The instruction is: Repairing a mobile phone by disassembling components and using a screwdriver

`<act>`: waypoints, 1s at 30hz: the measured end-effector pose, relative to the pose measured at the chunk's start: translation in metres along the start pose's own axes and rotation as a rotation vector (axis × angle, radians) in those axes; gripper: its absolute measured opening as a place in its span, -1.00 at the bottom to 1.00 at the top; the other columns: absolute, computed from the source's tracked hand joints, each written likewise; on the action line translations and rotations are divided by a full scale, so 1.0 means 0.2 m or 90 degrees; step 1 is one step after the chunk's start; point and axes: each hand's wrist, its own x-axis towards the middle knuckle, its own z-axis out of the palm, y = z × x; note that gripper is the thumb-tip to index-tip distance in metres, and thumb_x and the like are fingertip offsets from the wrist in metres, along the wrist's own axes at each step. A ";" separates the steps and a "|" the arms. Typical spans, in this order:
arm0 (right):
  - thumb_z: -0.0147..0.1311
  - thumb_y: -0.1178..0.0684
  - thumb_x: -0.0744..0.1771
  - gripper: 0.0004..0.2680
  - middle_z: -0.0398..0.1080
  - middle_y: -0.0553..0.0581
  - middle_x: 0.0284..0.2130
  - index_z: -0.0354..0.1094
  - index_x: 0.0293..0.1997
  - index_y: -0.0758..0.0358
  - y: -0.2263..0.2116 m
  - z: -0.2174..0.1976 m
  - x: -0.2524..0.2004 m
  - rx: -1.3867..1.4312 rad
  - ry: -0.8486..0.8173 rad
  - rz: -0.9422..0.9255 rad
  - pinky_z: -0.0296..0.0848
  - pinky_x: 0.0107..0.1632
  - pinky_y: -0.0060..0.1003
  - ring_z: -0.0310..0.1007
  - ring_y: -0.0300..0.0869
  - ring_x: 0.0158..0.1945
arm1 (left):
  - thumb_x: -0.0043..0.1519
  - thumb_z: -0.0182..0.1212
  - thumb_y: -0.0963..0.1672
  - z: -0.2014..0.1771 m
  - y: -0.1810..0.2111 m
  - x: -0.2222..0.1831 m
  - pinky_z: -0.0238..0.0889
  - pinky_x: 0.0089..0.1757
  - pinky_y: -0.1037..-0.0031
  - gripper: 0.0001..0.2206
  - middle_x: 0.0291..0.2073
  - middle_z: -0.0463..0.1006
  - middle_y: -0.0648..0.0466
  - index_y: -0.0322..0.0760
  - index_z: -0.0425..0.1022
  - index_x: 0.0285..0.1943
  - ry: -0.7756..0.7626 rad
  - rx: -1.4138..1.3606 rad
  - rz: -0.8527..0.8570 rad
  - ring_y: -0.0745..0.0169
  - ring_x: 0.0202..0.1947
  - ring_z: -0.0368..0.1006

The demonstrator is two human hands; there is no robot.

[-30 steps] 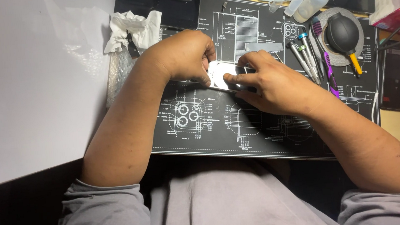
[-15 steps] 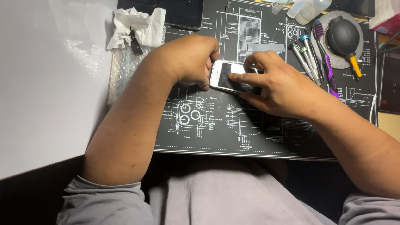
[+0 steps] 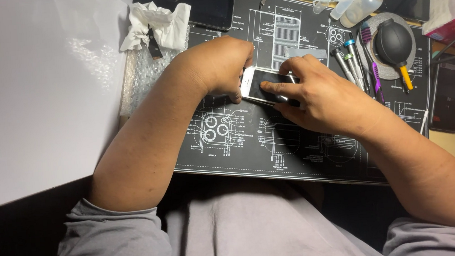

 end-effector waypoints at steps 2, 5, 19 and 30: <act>0.21 0.03 0.33 -0.69 0.28 0.32 -0.04 0.45 0.23 0.13 0.01 0.01 0.00 0.011 0.000 -0.006 0.45 -0.06 -0.03 0.34 0.14 -0.04 | -0.14 0.65 -0.08 -0.02 0.01 -0.02 0.35 -0.18 0.25 -0.37 -0.11 0.56 0.18 -0.09 0.40 0.11 -0.003 0.000 -0.005 0.14 -0.09 0.46; 0.20 0.04 0.33 -0.69 0.26 0.34 -0.01 0.43 0.23 0.10 0.02 0.04 -0.01 0.021 -0.003 -0.002 0.43 0.01 0.00 0.32 0.16 -0.01 | -0.12 0.66 -0.10 -0.03 0.02 -0.03 0.36 -0.29 0.25 -0.48 -0.18 0.58 0.11 -0.17 0.47 -0.01 -0.007 0.012 0.016 0.10 -0.22 0.50; 0.13 0.05 0.34 -0.65 0.23 0.38 -0.06 0.35 0.31 0.07 0.00 0.02 0.02 0.024 -0.065 0.012 0.40 0.03 0.04 0.32 0.20 -0.03 | -0.18 0.69 0.05 0.00 -0.01 0.02 0.33 -0.21 0.26 -0.37 -0.08 0.55 0.09 -0.12 0.46 0.02 0.031 0.019 0.028 0.09 -0.11 0.45; 0.17 -0.20 0.32 -0.59 0.25 0.33 -0.06 0.33 0.34 -0.12 -0.02 0.06 -0.03 -0.083 -0.049 0.058 0.41 0.00 0.05 0.28 0.17 -0.07 | -0.18 0.70 0.00 0.03 -0.01 0.02 0.27 -0.10 0.22 -0.34 -0.08 0.52 0.14 -0.02 0.40 0.09 0.037 0.003 0.034 0.09 0.02 0.38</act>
